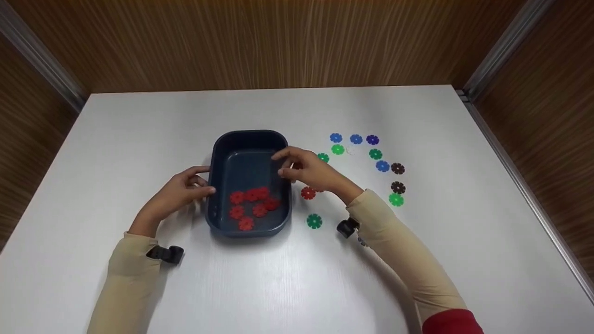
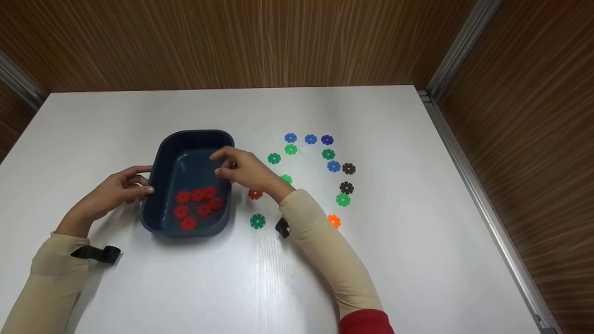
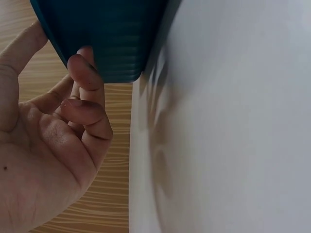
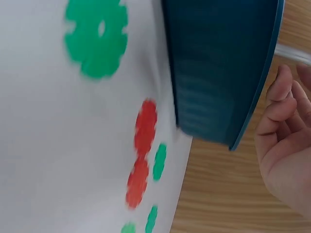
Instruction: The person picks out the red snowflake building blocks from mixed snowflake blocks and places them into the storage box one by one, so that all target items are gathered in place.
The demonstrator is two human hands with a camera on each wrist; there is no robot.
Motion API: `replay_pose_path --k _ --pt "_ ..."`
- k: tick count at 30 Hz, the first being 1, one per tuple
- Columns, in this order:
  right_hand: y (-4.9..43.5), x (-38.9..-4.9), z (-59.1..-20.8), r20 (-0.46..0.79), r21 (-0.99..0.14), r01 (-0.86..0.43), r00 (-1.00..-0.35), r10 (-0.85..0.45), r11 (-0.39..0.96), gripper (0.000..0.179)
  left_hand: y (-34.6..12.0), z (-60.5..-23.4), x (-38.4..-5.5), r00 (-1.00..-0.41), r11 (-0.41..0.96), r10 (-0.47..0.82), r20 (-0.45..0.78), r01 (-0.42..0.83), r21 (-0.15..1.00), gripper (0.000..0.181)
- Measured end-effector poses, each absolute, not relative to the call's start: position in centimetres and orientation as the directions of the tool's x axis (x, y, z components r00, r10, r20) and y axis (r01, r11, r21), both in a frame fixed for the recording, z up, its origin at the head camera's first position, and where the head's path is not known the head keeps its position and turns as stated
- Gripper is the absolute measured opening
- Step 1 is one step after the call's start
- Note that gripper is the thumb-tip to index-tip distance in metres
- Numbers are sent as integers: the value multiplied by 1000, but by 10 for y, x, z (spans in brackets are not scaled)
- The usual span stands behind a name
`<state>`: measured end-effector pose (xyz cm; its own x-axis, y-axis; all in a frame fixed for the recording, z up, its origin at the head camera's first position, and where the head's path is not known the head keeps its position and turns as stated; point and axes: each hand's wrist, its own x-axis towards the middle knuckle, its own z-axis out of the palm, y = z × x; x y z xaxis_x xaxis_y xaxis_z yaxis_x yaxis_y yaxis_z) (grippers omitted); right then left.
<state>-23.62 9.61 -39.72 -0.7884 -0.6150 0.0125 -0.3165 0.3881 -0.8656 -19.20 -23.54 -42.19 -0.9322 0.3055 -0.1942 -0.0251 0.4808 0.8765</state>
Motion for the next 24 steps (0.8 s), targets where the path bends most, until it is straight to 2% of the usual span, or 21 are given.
replay_pose_path --k 8,14,24 --pt "127 -250 -403 -124 -791 -262 -816 -564 553 37 -235 -420 -193 -928 485 315 -201 -25 874 66" --pt "142 -251 -408 -199 -756 -233 -808 -555 611 40 -236 -419 -192 -933 499 299 -200 -26 866 64" --pt "159 -249 -417 -294 -625 -241 -808 -510 743 40 -236 -421 -189 -934 487 294 -205 -38 873 63"
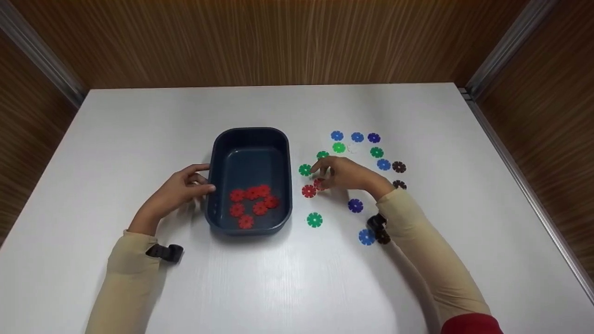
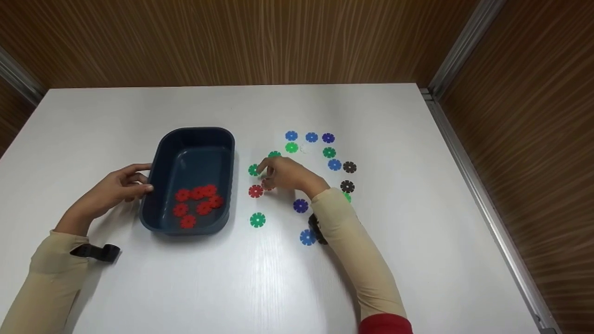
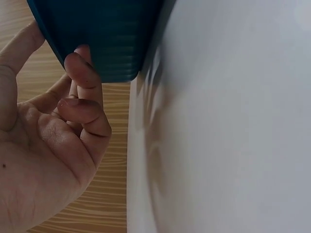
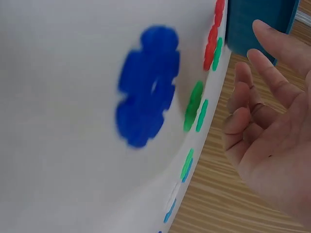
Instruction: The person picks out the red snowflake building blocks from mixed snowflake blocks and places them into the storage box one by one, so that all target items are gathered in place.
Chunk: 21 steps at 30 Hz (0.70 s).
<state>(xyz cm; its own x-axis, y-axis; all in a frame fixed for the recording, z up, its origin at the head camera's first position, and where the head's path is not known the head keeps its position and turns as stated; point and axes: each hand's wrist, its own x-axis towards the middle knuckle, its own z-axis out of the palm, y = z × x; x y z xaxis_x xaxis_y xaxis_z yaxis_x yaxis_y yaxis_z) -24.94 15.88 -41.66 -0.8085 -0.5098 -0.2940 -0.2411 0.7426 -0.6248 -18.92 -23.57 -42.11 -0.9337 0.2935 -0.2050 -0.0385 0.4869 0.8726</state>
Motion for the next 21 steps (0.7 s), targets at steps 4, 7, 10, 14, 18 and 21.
replay_pose_path --k 4,7,10,14,18,21 --pt "162 -249 -418 -311 -591 -243 -811 -495 769 42 -235 -421 -189 -932 476 296 -210 -47 878 63" --pt "163 -248 -420 -323 -553 -262 -808 -493 791 42 -235 -421 -190 -931 475 298 -211 -47 879 63" --pt "163 -248 -422 -337 -500 -290 -803 -492 816 42 -235 -422 -190 -930 473 302 -209 -45 880 63" --pt "162 -248 -423 -346 -463 -314 -797 -495 829 42 -234 -423 -190 -928 463 308 -209 -46 885 63" --pt "163 -249 -423 -347 -461 -311 -799 -491 831 41 -233 -424 -190 -929 457 307 -208 -48 888 63" --pt "163 -249 -424 -348 -462 -300 -804 -481 835 40 -233 -424 -191 -930 454 309 -200 -41 890 62"
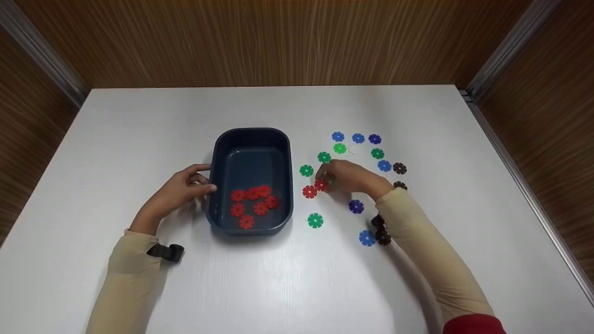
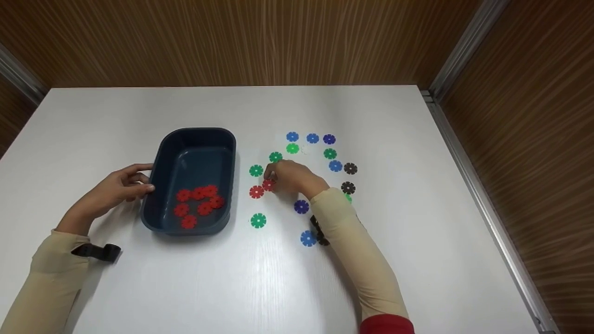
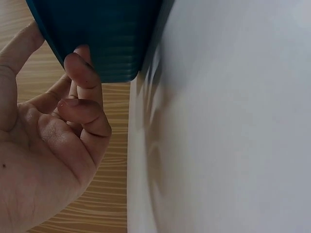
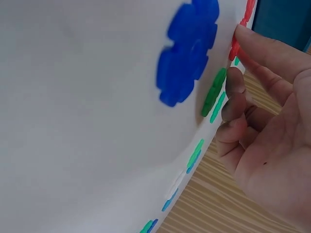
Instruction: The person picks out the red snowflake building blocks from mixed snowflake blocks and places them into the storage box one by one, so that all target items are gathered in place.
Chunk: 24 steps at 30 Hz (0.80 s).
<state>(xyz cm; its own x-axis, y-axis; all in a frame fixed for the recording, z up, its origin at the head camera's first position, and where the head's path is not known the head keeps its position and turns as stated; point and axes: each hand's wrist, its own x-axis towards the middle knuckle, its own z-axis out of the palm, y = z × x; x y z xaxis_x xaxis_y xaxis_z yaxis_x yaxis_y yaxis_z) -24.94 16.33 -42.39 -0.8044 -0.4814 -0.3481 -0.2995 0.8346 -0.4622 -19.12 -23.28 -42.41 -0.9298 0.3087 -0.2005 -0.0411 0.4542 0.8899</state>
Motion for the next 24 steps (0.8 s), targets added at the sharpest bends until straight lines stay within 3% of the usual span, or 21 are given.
replay_pose_path --k 14,24 --pt "163 -250 -427 -353 -493 -253 -816 -457 832 38 -231 -424 -194 -931 477 299 -210 -44 878 64" --pt "159 -250 -425 -270 -432 -404 -795 -543 806 36 -230 -425 -198 -928 486 296 -224 -55 872 67"
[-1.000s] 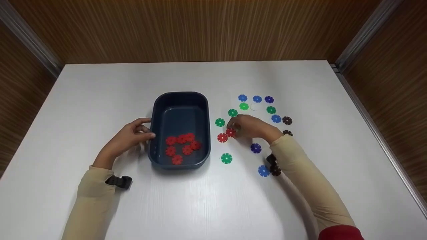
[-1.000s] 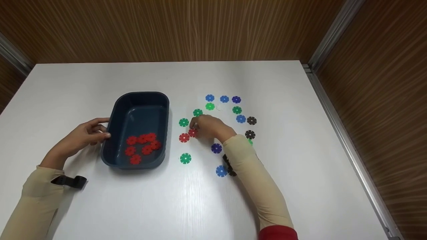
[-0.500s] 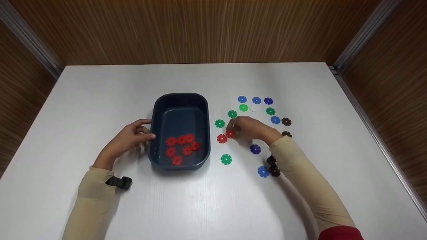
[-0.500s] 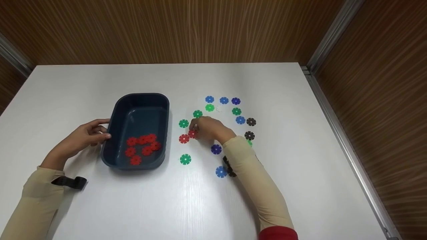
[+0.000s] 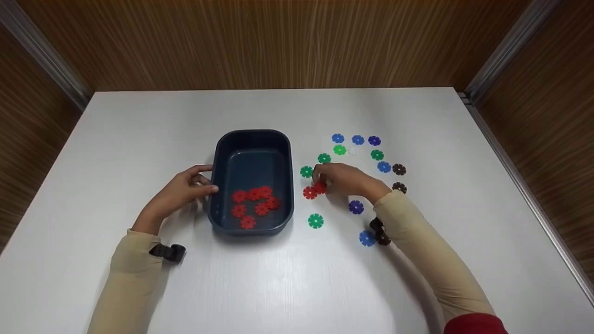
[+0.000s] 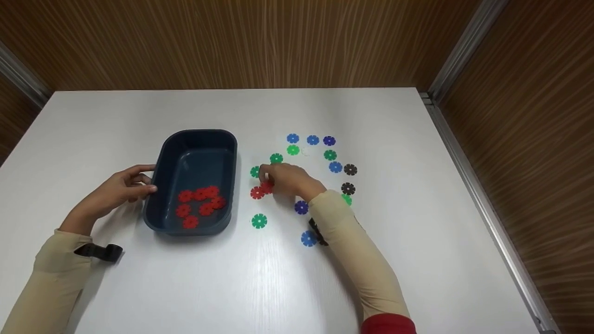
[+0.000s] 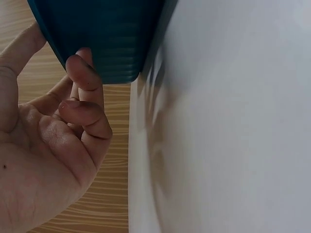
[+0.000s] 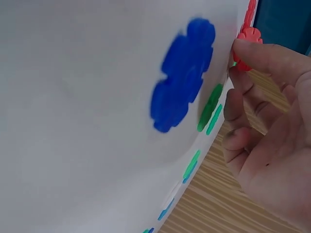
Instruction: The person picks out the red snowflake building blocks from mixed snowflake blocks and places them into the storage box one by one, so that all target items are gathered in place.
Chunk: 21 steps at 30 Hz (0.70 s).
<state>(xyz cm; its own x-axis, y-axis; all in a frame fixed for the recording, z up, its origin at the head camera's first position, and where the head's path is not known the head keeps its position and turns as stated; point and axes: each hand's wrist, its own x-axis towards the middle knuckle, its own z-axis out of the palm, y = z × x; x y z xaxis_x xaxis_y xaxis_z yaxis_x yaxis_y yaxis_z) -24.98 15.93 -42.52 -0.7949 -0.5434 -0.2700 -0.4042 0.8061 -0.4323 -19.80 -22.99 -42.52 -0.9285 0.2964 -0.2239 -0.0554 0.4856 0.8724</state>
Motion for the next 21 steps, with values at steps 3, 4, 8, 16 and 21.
replay_pose_path --k 3,4,8,16,21 --pt "160 -248 -423 -289 -448 -376 -798 -529 811 36 -230 -425 -198 -929 490 297 -222 -51 870 68" --pt "161 -248 -423 -291 -459 -366 -799 -527 809 36 -230 -425 -197 -929 491 297 -220 -49 870 67" --pt "163 -248 -420 -257 -505 -369 -799 -544 780 33 -231 -424 -197 -931 490 294 -215 -47 870 66" --pt "162 -250 -410 -148 -583 -395 -807 -571 710 28 -232 -425 -196 -933 488 292 -209 -43 872 64" --pt "158 -248 -402 -151 -675 -303 -836 -527 673 28 -233 -425 -195 -934 488 293 -205 -38 872 65"
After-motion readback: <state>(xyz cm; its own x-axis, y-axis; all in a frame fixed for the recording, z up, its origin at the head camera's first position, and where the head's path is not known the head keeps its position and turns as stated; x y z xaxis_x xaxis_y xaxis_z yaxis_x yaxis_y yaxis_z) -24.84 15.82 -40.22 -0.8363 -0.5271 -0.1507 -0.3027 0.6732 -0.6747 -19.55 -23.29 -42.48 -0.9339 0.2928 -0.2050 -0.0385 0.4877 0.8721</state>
